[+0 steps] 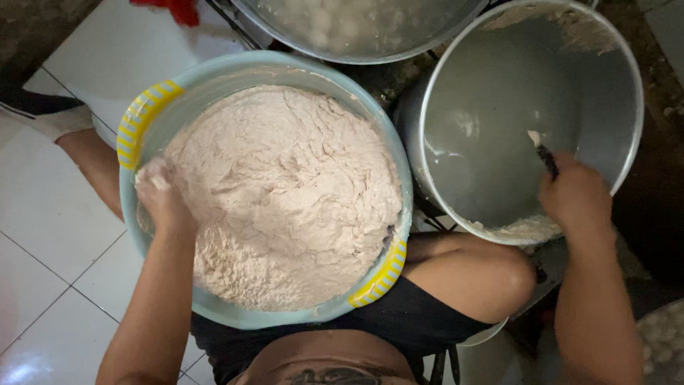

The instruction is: The person scoops dough from a large basin using a spoon, shapes it into small balls, and drops them into a pot of water. The process is repeated continuously, with finished balls accumulating in a nearby tray.

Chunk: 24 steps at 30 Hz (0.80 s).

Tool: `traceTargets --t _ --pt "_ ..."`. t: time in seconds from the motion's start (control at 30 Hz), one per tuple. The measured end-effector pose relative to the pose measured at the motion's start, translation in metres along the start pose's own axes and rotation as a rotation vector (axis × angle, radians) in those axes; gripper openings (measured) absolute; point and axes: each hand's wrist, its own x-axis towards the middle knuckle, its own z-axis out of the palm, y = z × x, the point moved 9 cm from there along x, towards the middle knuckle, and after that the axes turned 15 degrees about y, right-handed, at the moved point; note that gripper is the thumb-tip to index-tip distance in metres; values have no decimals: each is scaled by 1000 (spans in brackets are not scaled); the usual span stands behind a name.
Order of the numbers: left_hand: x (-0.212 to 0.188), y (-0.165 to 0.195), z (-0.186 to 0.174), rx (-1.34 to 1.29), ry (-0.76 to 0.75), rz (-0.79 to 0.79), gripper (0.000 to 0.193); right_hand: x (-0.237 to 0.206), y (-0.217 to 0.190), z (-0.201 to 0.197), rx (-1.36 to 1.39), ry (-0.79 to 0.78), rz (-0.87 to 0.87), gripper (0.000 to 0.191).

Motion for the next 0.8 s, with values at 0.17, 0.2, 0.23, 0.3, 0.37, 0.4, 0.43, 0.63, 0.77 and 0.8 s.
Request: traceTargets --t 0.17,0.2,0.23,0.3,0.37,0.4,0.43,0.63,0.77,0.8 --pt "31 -13 86 556 222 58 46 -5 -10 1 -2 -49 14 51" --pt "22 1 124 742 180 315 44 -8 -16 -3 22 -44 -10 49" --pt "0 14 162 919 131 577 43 -12 -21 -8 41 -41 -30 48" --pt "-56 12 210 976 21 927 48 -19 -31 -15 9 -48 -27 50" --pt "-117 -24 249 1060 -347 1017 47 -23 -44 -25 4 -34 -9 49" --pt "-128 -45 241 885 -367 650 75 -27 -49 -30 9 -28 8 47" --pt "-179 -47 247 925 -621 1014 41 -32 -54 -34 13 -28 21 46" --pt "-255 -54 196 630 -901 730 20 -72 -102 -60 484 -46 -67 42" --pt "-274 -28 182 362 -809 845 16 -113 -125 -42 728 -422 59 43" --pt "-278 -26 181 324 -810 889 16 -115 -136 -52 762 -367 -57 42"
